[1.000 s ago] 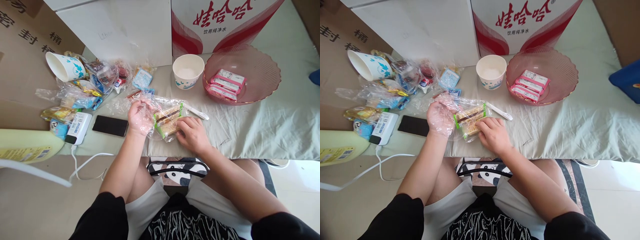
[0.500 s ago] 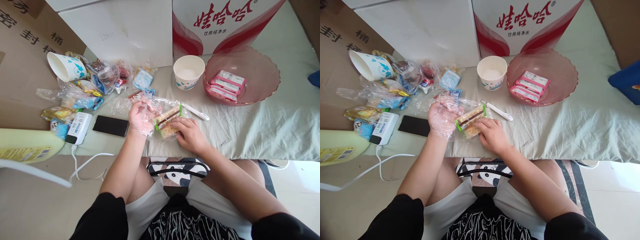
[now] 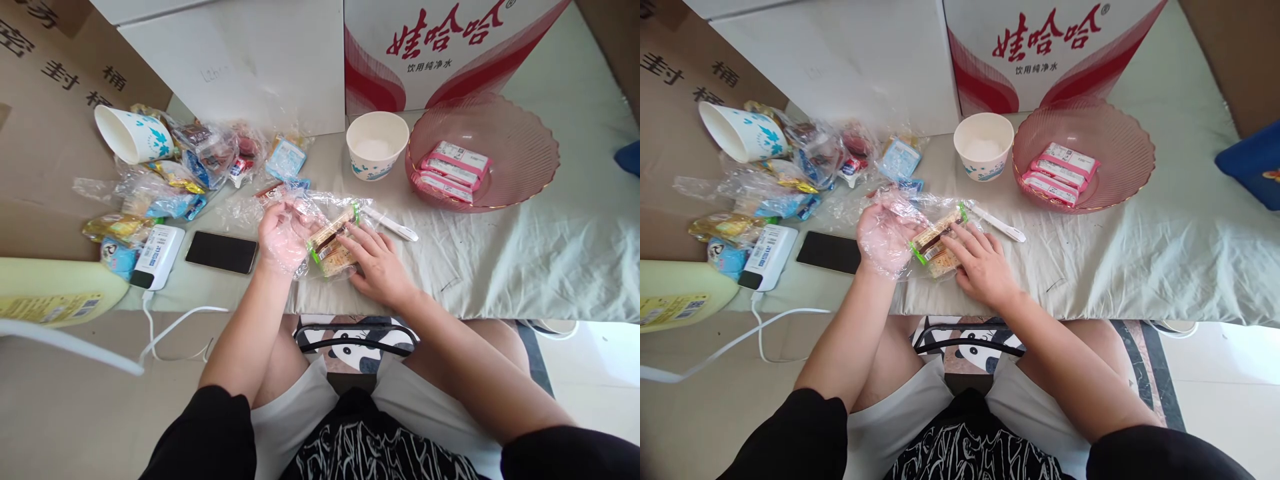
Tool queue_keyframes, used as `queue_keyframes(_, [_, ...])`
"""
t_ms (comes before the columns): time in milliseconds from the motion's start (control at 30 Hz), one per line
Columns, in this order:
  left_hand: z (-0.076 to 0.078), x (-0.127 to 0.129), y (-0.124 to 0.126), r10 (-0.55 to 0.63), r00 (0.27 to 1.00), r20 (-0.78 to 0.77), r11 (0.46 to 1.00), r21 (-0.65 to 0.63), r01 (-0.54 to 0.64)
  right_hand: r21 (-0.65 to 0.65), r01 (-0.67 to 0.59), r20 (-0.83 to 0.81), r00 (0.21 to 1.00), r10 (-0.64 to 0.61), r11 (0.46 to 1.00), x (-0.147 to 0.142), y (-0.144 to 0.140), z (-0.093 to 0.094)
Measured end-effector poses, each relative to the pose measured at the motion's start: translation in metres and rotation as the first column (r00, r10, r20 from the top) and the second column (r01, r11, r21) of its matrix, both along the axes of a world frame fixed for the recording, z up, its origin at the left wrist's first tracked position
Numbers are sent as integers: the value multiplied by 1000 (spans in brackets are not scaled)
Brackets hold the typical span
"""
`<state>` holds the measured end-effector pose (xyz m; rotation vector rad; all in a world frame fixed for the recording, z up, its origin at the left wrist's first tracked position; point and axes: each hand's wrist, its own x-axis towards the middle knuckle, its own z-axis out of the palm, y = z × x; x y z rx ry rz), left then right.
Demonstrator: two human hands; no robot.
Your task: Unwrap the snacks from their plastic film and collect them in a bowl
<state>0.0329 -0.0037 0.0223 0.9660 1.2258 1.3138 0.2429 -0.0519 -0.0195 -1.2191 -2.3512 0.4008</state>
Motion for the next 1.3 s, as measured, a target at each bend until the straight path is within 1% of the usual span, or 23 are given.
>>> queue_keyframes(67, [0,0,-1,-34,999,-3,999,26,34,9,3,6,1000,-3,1000,0,0,1])
queue_keyframes(133, [0,2,-1,-44,998,42,999,25,43,9,-3,15,1000,3,1000,0,0,1])
queue_keyframes(200, [1,8,-2,-15,991,133,999,-27,18,3,-5,23,1000,5,1000,-1,0,0])
queue_keyframes(233, [2,12,-3,11,982,189,997,-74,3,3,2,24,1000,-2,1000,-1,0,0])
queue_keyframes(300, [7,20,-4,63,949,310,984,-178,-7,17,15,24,1000,-16,1000,-1,1,-1])
queue_keyframes(367, [14,27,-6,95,899,427,971,-239,11,39,18,22,1000,-19,999,-2,1,-3])
queue_keyframes(433, [20,31,-8,108,850,516,966,-257,34,58,11,21,1000,-12,998,-2,0,-4])
queue_keyframes(533, [25,32,-10,100,799,592,963,-260,71,79,13,17,1000,-14,997,-3,0,-5])
queue_keyframes(633, [26,30,-10,97,774,626,964,-252,83,70,40,11,999,-40,997,-4,-1,-5])
queue_keyframes(867, [22,19,-2,170,718,675,972,-235,-9,78,87,-24,996,-86,993,-3,-1,-5])
queue_keyframes(933, [23,17,-1,187,715,674,969,-245,-23,61,69,-11,998,-68,996,-2,0,-5])
queue_keyframes(1033, [24,16,0,207,732,649,964,-262,-40,22,25,10,1000,-25,999,-2,3,-1])
queue_keyframes(1133, [25,16,0,216,740,637,962,-266,-52,18,4,57,998,-5,1000,-2,4,4])
queue_keyframes(1300, [21,15,0,191,706,681,970,-241,-30,2,-17,142,990,17,1000,-2,4,9])
